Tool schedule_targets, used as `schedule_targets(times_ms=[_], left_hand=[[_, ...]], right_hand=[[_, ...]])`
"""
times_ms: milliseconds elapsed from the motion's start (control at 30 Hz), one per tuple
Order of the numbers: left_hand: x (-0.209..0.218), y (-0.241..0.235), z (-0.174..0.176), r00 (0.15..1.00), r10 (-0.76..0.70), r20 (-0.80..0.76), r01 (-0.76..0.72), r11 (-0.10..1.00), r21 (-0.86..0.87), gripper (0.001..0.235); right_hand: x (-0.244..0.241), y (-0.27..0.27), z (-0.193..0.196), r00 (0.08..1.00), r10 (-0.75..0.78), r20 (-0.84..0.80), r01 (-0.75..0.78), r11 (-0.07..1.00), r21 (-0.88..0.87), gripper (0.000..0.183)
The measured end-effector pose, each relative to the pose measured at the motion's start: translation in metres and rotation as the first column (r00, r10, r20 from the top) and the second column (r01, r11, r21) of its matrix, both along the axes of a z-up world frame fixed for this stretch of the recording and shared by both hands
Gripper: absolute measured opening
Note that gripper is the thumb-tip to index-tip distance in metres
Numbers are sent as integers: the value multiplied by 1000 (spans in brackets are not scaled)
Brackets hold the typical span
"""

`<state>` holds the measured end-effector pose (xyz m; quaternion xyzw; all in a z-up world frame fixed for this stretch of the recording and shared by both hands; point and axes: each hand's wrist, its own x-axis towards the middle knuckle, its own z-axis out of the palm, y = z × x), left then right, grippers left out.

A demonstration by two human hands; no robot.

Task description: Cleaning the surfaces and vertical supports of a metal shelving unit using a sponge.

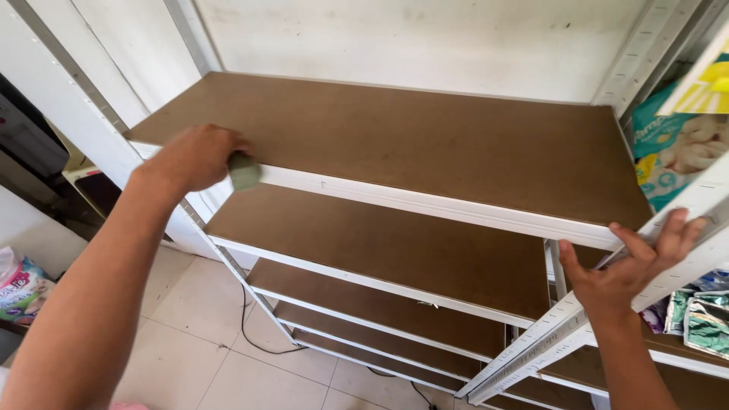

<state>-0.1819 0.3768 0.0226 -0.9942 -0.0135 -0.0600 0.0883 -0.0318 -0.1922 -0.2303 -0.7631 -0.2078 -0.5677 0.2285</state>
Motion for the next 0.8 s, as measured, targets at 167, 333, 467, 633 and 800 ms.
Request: schedule_targets(times_ms=[167,333,467,633,800], left_hand=[[-2,-77,2,942,255,220,-292,944,153,29],[8,-264,-19,732,-337,593,552,803,-224,38],[51,-376,-43,699,-441,563,703,568,-428,53],[66,-414,-47,814,-423,399,578,525,-624,38],[79,-352,-60,834,-358,419,546,643,-537,29]], right_hand=[[-10,18,18,993,-19,118,16,1000,27,70],[-23,17,20,995,6,97,-4,1000,-20,67],[-19,11,23,991,66,115,-66,998,-5,67],[-7,-6,1,999,-14,-50,10,997,-75,81],[-25,3,14,998,66,-9,-66,996,-53,72]])
